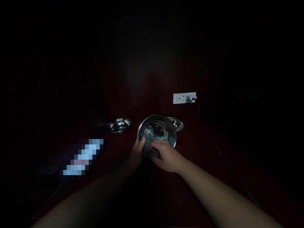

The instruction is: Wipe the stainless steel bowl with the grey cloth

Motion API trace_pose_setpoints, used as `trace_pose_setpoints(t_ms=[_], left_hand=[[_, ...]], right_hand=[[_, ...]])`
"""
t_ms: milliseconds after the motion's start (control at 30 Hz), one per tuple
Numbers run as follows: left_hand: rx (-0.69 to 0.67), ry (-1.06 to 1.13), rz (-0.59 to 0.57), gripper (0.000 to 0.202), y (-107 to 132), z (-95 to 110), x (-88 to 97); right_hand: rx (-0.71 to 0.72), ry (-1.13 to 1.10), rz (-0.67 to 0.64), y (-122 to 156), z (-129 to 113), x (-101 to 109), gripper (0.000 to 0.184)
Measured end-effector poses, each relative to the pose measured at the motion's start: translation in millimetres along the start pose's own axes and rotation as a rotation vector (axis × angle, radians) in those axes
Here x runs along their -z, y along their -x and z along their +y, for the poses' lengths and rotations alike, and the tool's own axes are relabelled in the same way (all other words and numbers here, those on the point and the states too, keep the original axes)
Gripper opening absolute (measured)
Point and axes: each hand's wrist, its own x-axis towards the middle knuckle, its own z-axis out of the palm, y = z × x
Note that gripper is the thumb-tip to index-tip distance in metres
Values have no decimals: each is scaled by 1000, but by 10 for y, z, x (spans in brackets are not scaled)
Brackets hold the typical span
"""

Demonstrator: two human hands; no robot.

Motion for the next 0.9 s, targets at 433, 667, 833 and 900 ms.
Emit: trace_pose_setpoints(t_ms=[433,667,833,900], left_hand=[[0,-88,-51,44,51,21,10],[-34,-129,-79,40,80,63,-34],[-23,-128,-59,41,68,56,-29],[-12,-103,-52,42,61,46,-27]], right_hand=[[-68,-51,-19,14,-46,15,19],[-12,-67,3,1,-62,31,22],[63,-15,55,-13,-59,28,11],[60,-12,67,-13,-65,27,5]])
